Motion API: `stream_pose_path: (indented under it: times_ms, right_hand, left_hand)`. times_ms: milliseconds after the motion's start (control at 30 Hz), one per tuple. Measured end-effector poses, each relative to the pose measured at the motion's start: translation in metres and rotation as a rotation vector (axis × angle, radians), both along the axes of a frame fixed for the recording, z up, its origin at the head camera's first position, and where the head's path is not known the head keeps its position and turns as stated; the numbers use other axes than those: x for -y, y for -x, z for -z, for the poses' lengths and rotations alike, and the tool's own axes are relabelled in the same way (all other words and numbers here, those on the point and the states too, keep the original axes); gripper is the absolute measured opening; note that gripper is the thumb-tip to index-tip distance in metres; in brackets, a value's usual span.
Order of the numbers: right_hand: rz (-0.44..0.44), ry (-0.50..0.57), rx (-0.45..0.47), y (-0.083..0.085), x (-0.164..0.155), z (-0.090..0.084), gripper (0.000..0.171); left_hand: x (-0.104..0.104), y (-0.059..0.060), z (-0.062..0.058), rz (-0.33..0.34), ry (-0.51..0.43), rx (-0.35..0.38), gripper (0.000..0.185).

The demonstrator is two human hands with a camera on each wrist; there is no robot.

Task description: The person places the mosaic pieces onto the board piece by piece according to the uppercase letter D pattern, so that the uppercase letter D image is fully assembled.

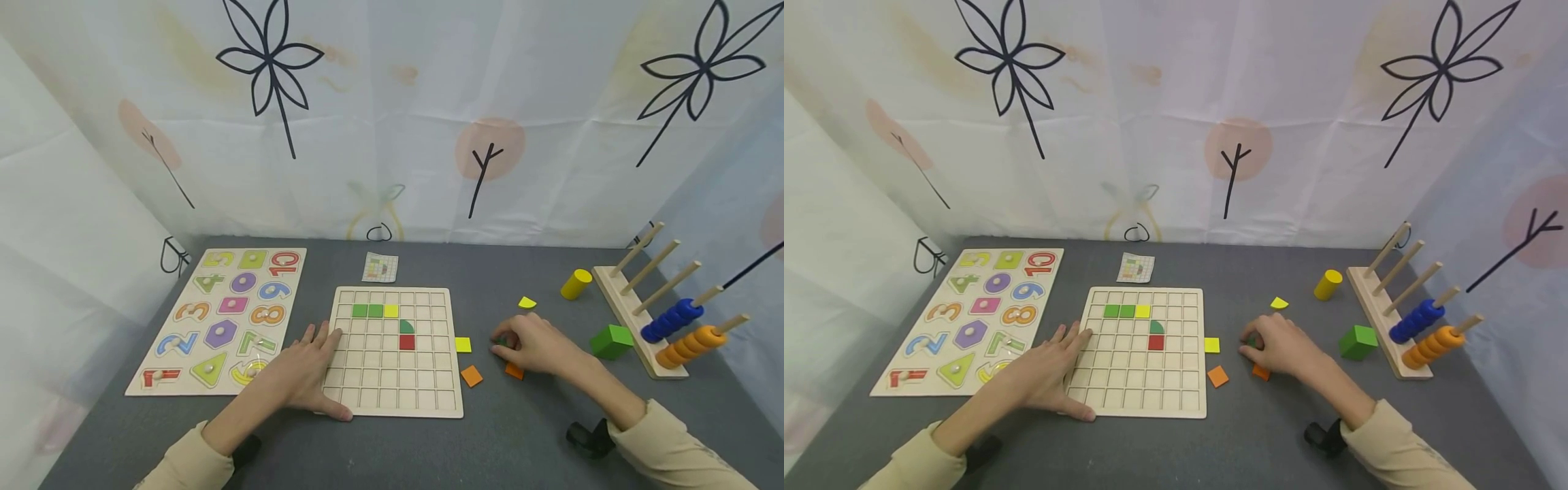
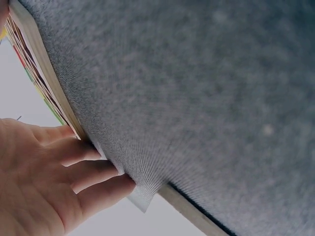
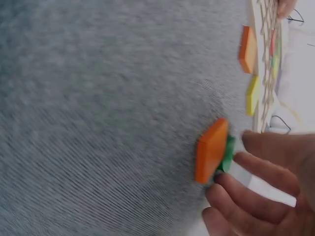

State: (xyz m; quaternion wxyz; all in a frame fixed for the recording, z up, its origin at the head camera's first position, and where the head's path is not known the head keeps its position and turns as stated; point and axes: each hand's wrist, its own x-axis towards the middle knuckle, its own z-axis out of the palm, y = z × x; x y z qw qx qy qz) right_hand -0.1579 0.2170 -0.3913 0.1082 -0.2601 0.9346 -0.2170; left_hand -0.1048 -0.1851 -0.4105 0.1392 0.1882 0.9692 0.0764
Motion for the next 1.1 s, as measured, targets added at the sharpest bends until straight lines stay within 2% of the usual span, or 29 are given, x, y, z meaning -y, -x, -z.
stream_pose_path:
  times_ms: [133, 267, 400, 500, 667, 867, 1100]
  right_hand:
    - [-0.086, -0.025, 0.046, 0.001, -0.003, -0.005, 0.025]
    - [-0.126, -0.030, 0.083, 0.002, -0.005, -0.007, 0.028]
    - [-0.114, -0.015, 0.060, 0.001, -0.002, -0.003, 0.026]
    - [-0.069, -0.010, 0.032, 0.000, 0.002, 0.000, 0.026]
    - [-0.015, -0.068, -0.031, -0.003, 0.005, 0.001, 0.031]
    - [-0.032, -0.084, -0.047, -0.003, 0.004, 0.001, 0.029]
    - [-0.014, -0.085, -0.065, -0.005, 0.007, 0.003, 0.026]
  left_hand:
    - [0.001, 0.001, 0.001, -0.002, -0.001, -0.001, 0.141]
    - [0.001, 0.001, 0.001, -0.002, -0.002, -0.003, 0.141]
    - [0.001, 0.001, 0.001, -0.002, -0.004, -0.003, 0.141]
    - [0.001, 0.001, 0.000, -0.002, -0.006, -0.002, 0.141]
    - [0.000, 0.000, -0.001, 0.001, -0.009, 0.002, 0.141]
    - [0.000, -0.001, -0.002, -0.002, -0.004, 0.004, 0.141]
    - [0.000, -0.001, -0.002, -0.003, -0.012, 0.005, 0.141]
